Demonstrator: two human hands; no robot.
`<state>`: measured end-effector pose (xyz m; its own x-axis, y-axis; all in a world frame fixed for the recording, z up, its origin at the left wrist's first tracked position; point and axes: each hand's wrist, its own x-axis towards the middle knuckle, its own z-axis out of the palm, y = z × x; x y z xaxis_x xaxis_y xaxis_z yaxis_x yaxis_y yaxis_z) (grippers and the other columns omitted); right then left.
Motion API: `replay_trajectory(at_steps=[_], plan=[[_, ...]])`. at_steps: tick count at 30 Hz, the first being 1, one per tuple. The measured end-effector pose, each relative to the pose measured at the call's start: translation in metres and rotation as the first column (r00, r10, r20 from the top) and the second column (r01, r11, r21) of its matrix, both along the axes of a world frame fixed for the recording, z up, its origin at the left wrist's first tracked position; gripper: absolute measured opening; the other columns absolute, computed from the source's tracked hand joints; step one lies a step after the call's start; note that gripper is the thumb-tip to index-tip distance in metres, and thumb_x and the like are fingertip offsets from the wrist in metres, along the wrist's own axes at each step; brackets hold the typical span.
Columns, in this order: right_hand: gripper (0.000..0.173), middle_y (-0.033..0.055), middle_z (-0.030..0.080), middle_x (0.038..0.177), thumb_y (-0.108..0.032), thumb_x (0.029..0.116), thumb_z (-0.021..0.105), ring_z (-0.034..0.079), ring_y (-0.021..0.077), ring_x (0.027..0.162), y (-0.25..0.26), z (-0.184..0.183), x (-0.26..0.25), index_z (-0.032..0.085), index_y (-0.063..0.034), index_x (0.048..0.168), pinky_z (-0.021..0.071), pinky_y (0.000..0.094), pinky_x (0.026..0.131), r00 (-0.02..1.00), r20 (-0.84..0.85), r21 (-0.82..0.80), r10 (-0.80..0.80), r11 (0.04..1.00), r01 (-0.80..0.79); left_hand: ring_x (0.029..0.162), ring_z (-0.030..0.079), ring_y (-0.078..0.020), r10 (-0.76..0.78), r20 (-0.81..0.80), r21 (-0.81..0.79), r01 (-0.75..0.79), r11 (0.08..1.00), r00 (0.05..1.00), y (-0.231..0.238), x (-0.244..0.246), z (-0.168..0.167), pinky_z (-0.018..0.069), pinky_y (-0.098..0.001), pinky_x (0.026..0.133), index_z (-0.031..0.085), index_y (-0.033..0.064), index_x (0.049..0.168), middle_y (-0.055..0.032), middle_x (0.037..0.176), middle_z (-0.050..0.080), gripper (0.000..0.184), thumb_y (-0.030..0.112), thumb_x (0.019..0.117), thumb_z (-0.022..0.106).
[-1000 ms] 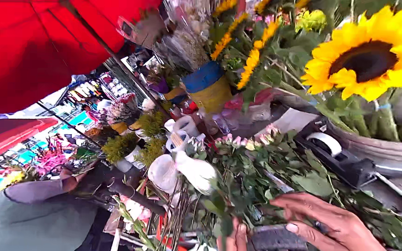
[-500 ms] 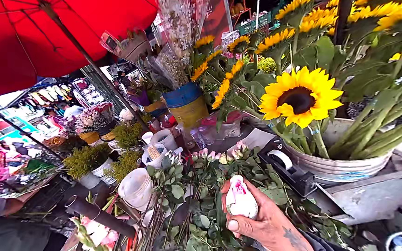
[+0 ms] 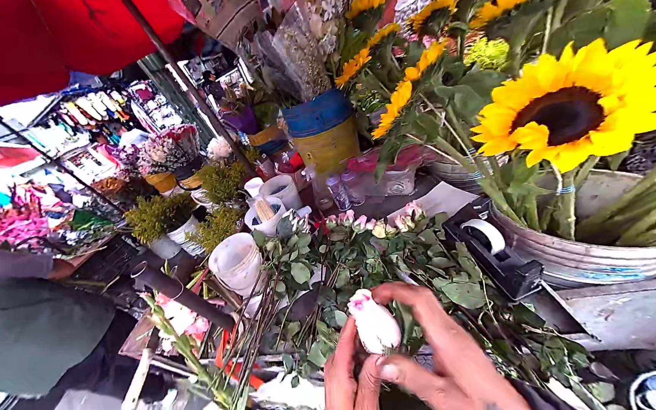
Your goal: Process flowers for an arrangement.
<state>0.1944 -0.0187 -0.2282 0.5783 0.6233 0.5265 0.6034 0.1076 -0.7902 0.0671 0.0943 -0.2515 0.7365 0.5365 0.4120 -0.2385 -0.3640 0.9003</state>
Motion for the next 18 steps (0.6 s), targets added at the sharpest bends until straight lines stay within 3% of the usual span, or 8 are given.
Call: replay_trajectory(at_steps=[3,5,9,12,14,16,18], plan=[[0.038,0.0,0.066,0.117,-0.042,0.0963,0.068,0.063,0.0143,0.112,-0.016,-0.014,0.02,0.064,-0.0154,0.123,0.0543,0.0379,0.097,0.998,0.01,0.205,-0.054,0.977,0.051,0.103,0.069,-0.006,-0.061,0.079,-0.045,0.065,0.997,0.995,0.007,-0.004,-0.004,0.0556,-0.0264,0.097,0.043,-0.0165,0.14,-0.0082,0.116,0.072,0.059,0.026,0.1013,0.059],[0.022,-0.0068,0.065,0.106,-0.033,0.0955,0.071,0.062,0.0053,0.102,-0.028,-0.007,0.03,0.068,-0.0201,0.113,0.0533,0.0248,0.09,0.996,0.086,0.234,-0.025,0.972,0.005,0.1,0.07,-0.0066,-0.105,0.084,-0.083,0.112,0.99,0.991,0.011,-0.008,-0.003,0.0576,-0.0274,0.093,0.047,-0.0093,0.141,-0.0047,0.115,0.072,0.06,0.032,0.0996,0.061],[0.021,-0.002,0.068,0.101,-0.028,0.0909,0.078,0.064,0.0045,0.096,-0.027,-0.002,0.037,0.073,-0.0186,0.109,0.0539,0.0204,0.084,0.974,0.174,0.18,0.141,0.968,-0.173,0.088,0.07,-0.0033,-0.183,0.089,-0.15,0.195,0.969,0.979,0.006,-0.009,0.004,0.058,-0.0231,0.084,0.064,-0.0005,0.128,-0.0027,0.104,0.074,0.044,0.031,0.0964,0.065],[0.027,0.0,0.067,0.102,-0.029,0.0876,0.081,0.065,0.0059,0.096,-0.022,-0.002,0.035,0.071,-0.0166,0.109,0.0547,0.0214,0.084,0.973,0.157,0.178,0.171,0.964,-0.198,0.079,0.07,-0.0035,-0.233,0.129,-0.239,0.258,0.936,0.964,-0.001,-0.008,0.007,0.0583,-0.0209,0.076,0.071,0.0013,0.117,-0.0036,0.093,0.075,0.035,0.029,0.0963,0.065],[0.031,-0.0005,0.067,0.099,-0.031,0.085,0.083,0.064,0.0052,0.09,-0.024,-0.003,0.036,0.068,-0.015,0.107,0.0555,0.0203,0.078,0.976,0.139,0.19,0.17,0.962,-0.194,0.076,0.07,-0.0023,-0.226,0.164,-0.334,0.269,0.903,0.96,-0.008,-0.007,0.014,0.0574,-0.019,0.074,0.072,0.0029,0.114,-0.0015,0.089,0.075,0.032,0.029,0.0977,0.063],[0.03,-0.002,0.066,0.096,-0.031,0.0845,0.084,0.064,0.0036,0.086,-0.025,-0.002,0.034,0.067,-0.0145,0.103,0.0551,0.0188,0.074,0.977,0.126,0.209,0.174,0.958,-0.197,0.069,0.067,-0.0003,-0.168,0.137,-0.467,0.213,0.858,0.976,-0.017,-0.008,0.024,0.0548,-0.017,0.07,0.069,0.0012,0.107,0.0012,0.079,0.072,0.029,0.027,0.1027,0.056],[0.025,-0.0015,0.067,0.094,-0.03,0.0861,0.082,0.064,0.0028,0.085,-0.025,-0.003,0.031,0.069,-0.0137,0.1,0.0539,0.0175,0.074,0.98,0.12,0.224,0.157,0.958,-0.181,0.062,0.062,-0.0007,-0.115,0.041,-0.604,0.117,0.788,0.992,-0.027,-0.005,0.036,0.0513,-0.0154,0.066,0.063,-0.0039,0.095,0.0006,0.068,0.065,0.035,0.017,0.108,0.039]])
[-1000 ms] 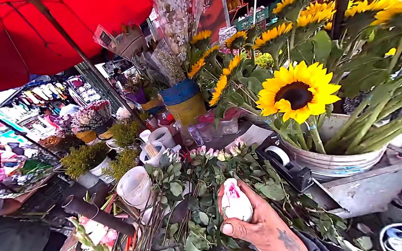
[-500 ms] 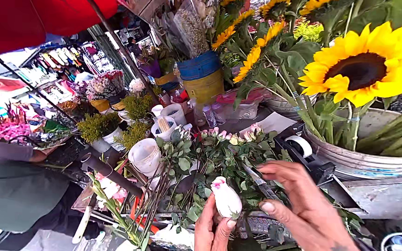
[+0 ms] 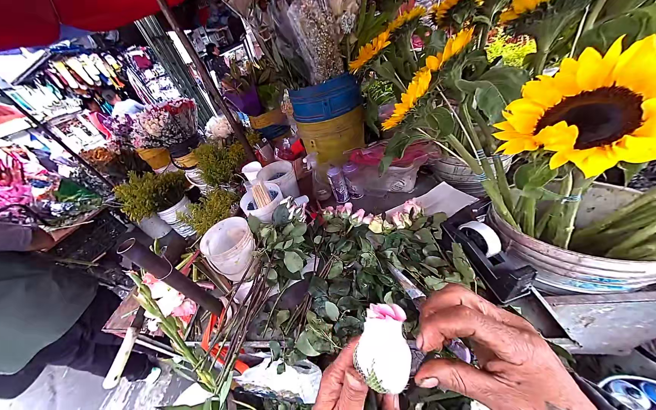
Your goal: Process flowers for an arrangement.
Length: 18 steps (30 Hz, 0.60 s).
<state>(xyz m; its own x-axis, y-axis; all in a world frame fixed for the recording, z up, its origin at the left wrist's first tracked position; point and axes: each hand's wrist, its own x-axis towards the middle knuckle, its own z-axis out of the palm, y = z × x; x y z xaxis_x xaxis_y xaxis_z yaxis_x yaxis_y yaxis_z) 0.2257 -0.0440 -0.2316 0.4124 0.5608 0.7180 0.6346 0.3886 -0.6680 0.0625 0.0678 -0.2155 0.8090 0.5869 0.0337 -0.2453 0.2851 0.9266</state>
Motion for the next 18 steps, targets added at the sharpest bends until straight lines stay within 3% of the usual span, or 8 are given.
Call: replay_trajectory(at_steps=[2,3,5,6,8,10,13,18], plan=[[0.024,0.0002,0.068,0.094,-0.029,0.087,0.081,0.064,0.0032,0.085,0.001,0.0,-0.003,0.07,-0.0129,0.101,0.0541,0.0173,0.075,1.0,0.008,0.006,-0.018,1.0,0.018,0.061,0.057,0.0018,-0.022,-0.111,-0.04,0.018,0.999,0.994,-0.005,0.007,0.006,0.048,-0.0122,0.066,0.058,-0.0075,0.092,0.0008,0.068,0.061,0.043,0.013,0.1093,0.025],[0.025,0.0009,0.068,0.094,-0.029,0.0877,0.081,0.065,0.0035,0.086,0.001,0.0,-0.003,0.07,-0.0128,0.102,0.0542,0.0175,0.076,1.0,0.021,0.007,-0.014,1.0,0.014,0.062,0.056,0.0031,-0.042,-0.099,-0.035,0.039,0.999,0.994,-0.006,0.008,0.004,0.0467,-0.0113,0.067,0.057,-0.0075,0.091,0.0016,0.069,0.061,0.043,0.016,0.1093,0.027],[0.025,0.002,0.067,0.096,-0.031,0.0892,0.079,0.064,0.0035,0.088,0.001,0.0,-0.002,0.071,-0.013,0.105,0.0537,0.0169,0.077,0.999,0.054,0.001,-0.002,1.0,0.002,0.062,0.055,0.0061,-0.075,-0.033,0.052,0.077,0.996,0.997,-0.006,0.007,0.003,0.0449,-0.0106,0.066,0.058,-0.0031,0.09,0.0058,0.069,0.061,0.043,0.037,0.1028,0.052],[0.026,0.0025,0.067,0.096,-0.031,0.0897,0.079,0.064,0.0038,0.088,0.002,-0.001,-0.001,0.07,-0.0128,0.105,0.0533,0.0169,0.077,0.998,0.067,-0.004,0.006,1.0,-0.006,0.059,0.056,0.0066,-0.05,-0.021,0.108,0.052,0.993,0.999,-0.009,0.009,0.012,0.0452,-0.0103,0.064,0.058,-0.0005,0.087,0.0071,0.067,0.061,0.039,0.037,0.0978,0.061],[0.028,0.003,0.066,0.097,-0.033,0.0902,0.078,0.064,0.0042,0.089,0.002,-0.003,0.0,0.068,-0.0119,0.105,0.0535,0.0171,0.078,0.996,0.087,-0.019,0.023,1.0,-0.021,0.048,0.054,0.0025,0.113,-0.031,0.128,-0.108,0.986,0.993,-0.024,0.019,0.043,0.0459,-0.0113,0.056,0.055,0.0004,0.075,0.0032,0.056,0.06,0.016,0.0,0.0898,0.061],[0.031,0.0034,0.065,0.098,-0.035,0.0901,0.078,0.064,0.0043,0.089,0.004,-0.006,0.003,0.065,-0.0109,0.103,0.0529,0.0168,0.078,0.994,0.101,-0.026,0.044,0.999,-0.042,0.042,0.051,-0.0002,0.265,-0.103,0.13,-0.252,0.959,0.959,-0.035,0.031,0.068,0.045,-0.0114,0.053,0.052,0.0009,0.068,0.0011,0.05,0.056,0.027,-0.02,0.085,0.047],[0.032,0.0031,0.065,0.095,-0.036,0.0889,0.079,0.063,0.0041,0.089,0.005,-0.006,0.004,0.064,-0.0097,0.098,0.0519,0.0163,0.077,0.993,0.095,-0.021,0.064,0.998,-0.062,0.043,0.052,0.0005,0.29,-0.102,0.113,-0.278,0.954,0.952,-0.037,0.032,0.064,0.0456,-0.0112,0.054,0.053,0.0015,0.066,0.002,0.05,0.057,0.033,-0.021,0.0883,0.042],[0.027,0.0037,0.066,0.091,-0.033,0.0907,0.077,0.064,0.0058,0.087,0.004,-0.013,0.006,0.064,-0.0093,0.094,0.0528,0.0183,0.077,0.996,0.084,-0.005,0.029,1.0,-0.029,0.052,0.058,0.0011,0.087,-0.018,0.043,-0.086,0.995,0.996,-0.017,0.013,0.015,0.048,-0.0121,0.059,0.065,-0.0035,0.074,0.0016,0.058,0.064,0.029,-0.008,0.0961,0.048]])
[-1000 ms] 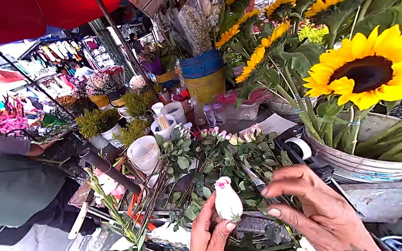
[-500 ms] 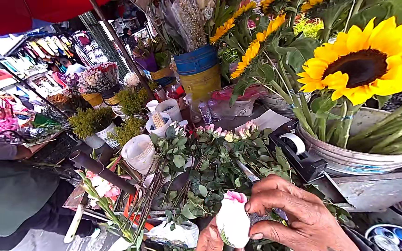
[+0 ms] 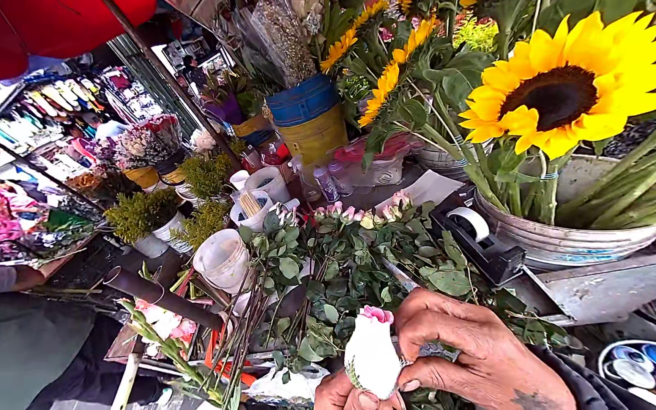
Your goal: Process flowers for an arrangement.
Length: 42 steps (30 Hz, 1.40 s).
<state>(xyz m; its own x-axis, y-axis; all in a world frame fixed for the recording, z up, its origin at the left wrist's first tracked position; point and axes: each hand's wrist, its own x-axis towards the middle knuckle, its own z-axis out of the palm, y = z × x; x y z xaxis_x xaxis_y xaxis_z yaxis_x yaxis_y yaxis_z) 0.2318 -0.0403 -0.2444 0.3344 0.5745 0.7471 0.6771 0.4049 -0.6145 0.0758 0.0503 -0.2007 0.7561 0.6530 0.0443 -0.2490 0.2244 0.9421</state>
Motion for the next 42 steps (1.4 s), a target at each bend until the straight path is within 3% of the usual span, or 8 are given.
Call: replay_trajectory(at_steps=[3,7,11,16,23,26,29,42], plan=[[0.032,0.0006,0.066,0.089,-0.035,0.089,0.079,0.064,0.0043,0.08,-0.002,-0.007,-0.001,0.062,-0.0118,0.103,0.054,0.0187,0.069,0.995,-0.074,0.024,-0.065,0.997,0.067,0.053,0.058,0.0009,-0.035,0.014,-0.009,0.035,0.999,0.999,0.004,-0.002,-0.006,0.0482,-0.0127,0.061,0.065,-0.0027,0.077,0.0025,0.058,0.063,0.028,-0.004,0.0989,0.048],[0.04,0.0039,0.068,0.086,-0.042,0.0858,0.08,0.064,0.0052,0.076,-0.006,-0.011,-0.009,0.067,-0.0066,0.099,0.0541,0.0198,0.066,0.993,-0.113,-0.088,-0.025,0.996,0.015,0.05,0.057,0.0006,0.004,-0.023,-0.019,-0.004,1.0,1.0,0.001,0.0,0.001,0.0477,-0.0129,0.059,0.061,-0.0006,0.071,0.0029,0.055,0.061,0.033,-0.01,0.0971,0.042],[0.03,0.0042,0.072,0.088,-0.035,0.092,0.074,0.068,0.0038,0.084,-0.002,-0.014,-0.026,0.072,-0.0047,0.089,0.0549,0.0164,0.076,0.994,-0.104,-0.036,-0.028,0.999,0.025,0.048,0.054,0.0014,0.035,-0.125,-0.016,-0.037,0.999,0.992,-0.004,0.003,0.007,0.0468,-0.0122,0.057,0.057,-0.0001,0.07,0.0037,0.054,0.059,0.034,-0.013,0.0954,0.039],[0.023,0.0088,0.073,0.091,-0.023,0.0984,0.065,0.068,0.0102,0.09,-0.005,-0.004,-0.033,0.074,-0.0037,0.091,0.0521,0.0171,0.086,0.983,0.032,-0.016,-0.182,0.983,0.183,0.058,0.058,0.0011,-0.083,-0.185,0.127,0.107,0.986,0.979,0.007,-0.005,-0.001,0.0482,-0.0132,0.066,0.063,-0.0085,0.081,0.0013,0.061,0.063,0.028,-0.006,0.0987,0.04],[0.028,0.0068,0.073,0.093,-0.034,0.1041,0.055,0.071,0.0185,0.083,-0.015,-0.011,-0.019,0.07,-0.0102,0.096,0.0571,0.0312,0.072,0.933,0.328,-0.225,-0.146,0.948,0.227,0.064,0.059,0.0022,-0.065,-0.247,0.271,0.133,0.953,0.967,0.008,-0.006,-0.007,0.049,-0.0124,0.073,0.064,-0.0144,0.083,-0.0014,0.066,0.065,0.022,-0.009,0.0937,0.045],[0.026,0.0098,0.074,0.096,-0.032,0.0995,0.065,0.071,0.0177,0.087,-0.032,-0.003,-0.013,0.073,-0.0083,0.106,0.0575,0.0308,0.078,0.968,0.176,-0.215,-0.182,0.952,0.218,0.069,0.058,0.0011,-0.011,-0.386,0.371,0.166,0.914,0.923,0.009,-0.007,-0.001,0.0481,-0.013,0.077,0.065,-0.0179,0.09,-0.0058,0.072,0.066,0.022,-0.009,0.095,0.045],[0.018,0.008,0.071,0.097,-0.025,0.0937,0.074,0.068,0.0086,0.089,-0.042,0.007,-0.015,0.07,-0.0076,0.1,0.0559,0.0191,0.079,0.982,0.034,-0.111,-0.188,0.975,0.19,0.077,0.063,-0.0038,0.061,-0.41,0.503,0.17,0.848,0.91,0.007,-0.009,0.0,0.0492,-0.0149,0.082,0.067,-0.0187,0.09,-0.0129,0.079,0.069,0.02,-0.009,0.0938,0.051],[0.021,0.0083,0.071,0.094,-0.027,0.094,0.074,0.068,0.0094,0.083,-0.038,-0.017,-0.012,0.069,-0.0065,0.097,0.0565,0.022,0.073,0.952,-0.005,-0.163,-0.306,0.94,0.301,0.083,0.065,-0.0113,0.095,-0.616,0.453,0.253,0.855,0.782,-0.013,0.006,0.027,0.0485,-0.017,0.087,0.067,-0.0212,0.092,-0.0207,0.084,0.07,0.019,-0.009,0.0928,0.052]])
